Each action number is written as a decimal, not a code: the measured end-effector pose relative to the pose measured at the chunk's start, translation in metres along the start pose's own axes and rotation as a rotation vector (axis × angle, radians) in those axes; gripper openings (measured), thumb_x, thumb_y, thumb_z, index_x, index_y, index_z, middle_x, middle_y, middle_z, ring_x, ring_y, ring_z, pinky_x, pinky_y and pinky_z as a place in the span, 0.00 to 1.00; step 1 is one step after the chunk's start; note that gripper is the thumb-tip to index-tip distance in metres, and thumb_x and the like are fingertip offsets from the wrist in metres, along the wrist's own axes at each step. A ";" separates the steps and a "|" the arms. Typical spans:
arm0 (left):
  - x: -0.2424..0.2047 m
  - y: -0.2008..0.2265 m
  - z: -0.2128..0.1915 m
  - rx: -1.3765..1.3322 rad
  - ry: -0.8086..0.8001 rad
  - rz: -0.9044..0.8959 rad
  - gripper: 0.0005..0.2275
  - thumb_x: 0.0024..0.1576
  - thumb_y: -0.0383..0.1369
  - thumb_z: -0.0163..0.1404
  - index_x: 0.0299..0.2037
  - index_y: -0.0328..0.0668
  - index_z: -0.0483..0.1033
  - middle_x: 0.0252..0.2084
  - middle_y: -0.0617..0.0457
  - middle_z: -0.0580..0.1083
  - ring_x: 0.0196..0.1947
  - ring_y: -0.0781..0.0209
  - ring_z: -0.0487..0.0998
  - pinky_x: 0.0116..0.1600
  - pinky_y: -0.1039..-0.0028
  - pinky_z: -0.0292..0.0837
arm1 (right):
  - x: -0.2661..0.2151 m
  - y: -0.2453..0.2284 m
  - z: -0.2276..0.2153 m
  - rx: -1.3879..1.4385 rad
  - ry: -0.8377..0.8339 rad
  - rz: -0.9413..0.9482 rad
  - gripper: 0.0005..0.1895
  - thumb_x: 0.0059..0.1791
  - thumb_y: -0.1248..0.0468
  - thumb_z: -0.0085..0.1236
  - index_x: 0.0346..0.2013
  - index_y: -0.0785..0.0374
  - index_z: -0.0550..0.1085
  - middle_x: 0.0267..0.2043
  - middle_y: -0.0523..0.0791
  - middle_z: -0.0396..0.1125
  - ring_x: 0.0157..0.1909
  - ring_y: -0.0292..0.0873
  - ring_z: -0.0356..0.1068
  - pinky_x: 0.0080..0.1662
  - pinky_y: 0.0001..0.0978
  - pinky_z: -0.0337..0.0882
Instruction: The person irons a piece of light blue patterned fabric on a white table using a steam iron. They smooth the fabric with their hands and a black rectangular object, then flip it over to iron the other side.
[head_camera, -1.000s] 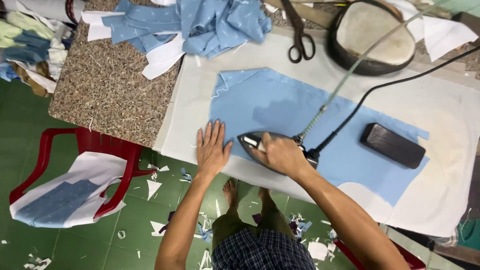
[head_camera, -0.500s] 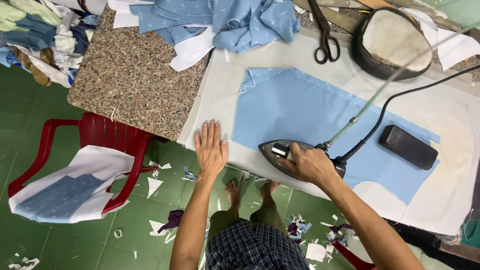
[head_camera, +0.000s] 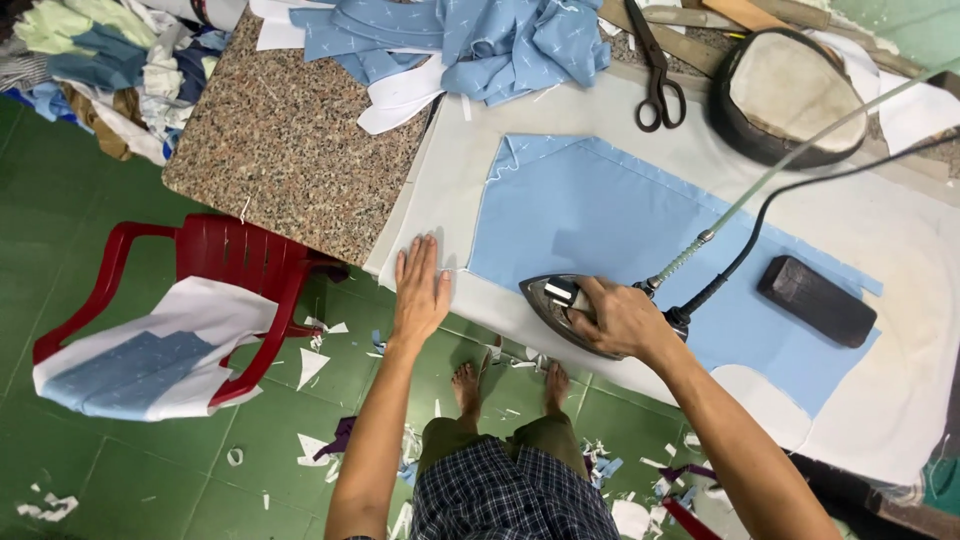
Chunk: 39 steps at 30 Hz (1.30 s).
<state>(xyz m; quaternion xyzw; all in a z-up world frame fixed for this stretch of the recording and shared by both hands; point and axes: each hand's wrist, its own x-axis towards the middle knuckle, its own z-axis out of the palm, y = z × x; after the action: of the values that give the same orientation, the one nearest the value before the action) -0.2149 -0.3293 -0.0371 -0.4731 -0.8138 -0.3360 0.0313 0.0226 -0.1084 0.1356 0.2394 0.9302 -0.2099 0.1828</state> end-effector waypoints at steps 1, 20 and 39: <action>0.001 0.006 -0.007 0.005 0.009 -0.010 0.24 0.64 0.35 0.44 0.69 0.30 0.62 0.69 0.36 0.65 0.72 0.42 0.61 0.75 0.51 0.43 | -0.002 -0.001 -0.003 -0.007 -0.002 -0.012 0.29 0.48 0.41 0.51 0.57 0.54 0.68 0.43 0.49 0.75 0.43 0.55 0.79 0.45 0.48 0.78; -0.049 0.045 -0.003 0.293 0.121 -0.193 0.22 0.65 0.45 0.46 0.67 0.50 0.71 0.73 0.40 0.61 0.74 0.44 0.58 0.73 0.55 0.53 | 0.032 -0.018 0.022 -0.371 0.212 -0.123 0.29 0.55 0.39 0.42 0.43 0.65 0.68 0.25 0.49 0.70 0.27 0.54 0.77 0.30 0.45 0.78; -0.069 0.050 0.017 0.153 0.320 -0.160 0.23 0.64 0.41 0.46 0.61 0.27 0.70 0.69 0.30 0.64 0.69 0.33 0.64 0.71 0.50 0.61 | 0.090 -0.083 0.009 -0.457 0.224 -0.300 0.28 0.54 0.39 0.42 0.43 0.62 0.68 0.25 0.49 0.71 0.26 0.57 0.77 0.30 0.51 0.77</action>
<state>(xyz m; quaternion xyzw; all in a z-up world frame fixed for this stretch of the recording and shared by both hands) -0.1329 -0.3551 -0.0497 -0.3436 -0.8567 -0.3455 0.1694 -0.0927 -0.1459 0.1133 0.0736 0.9927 0.0079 0.0952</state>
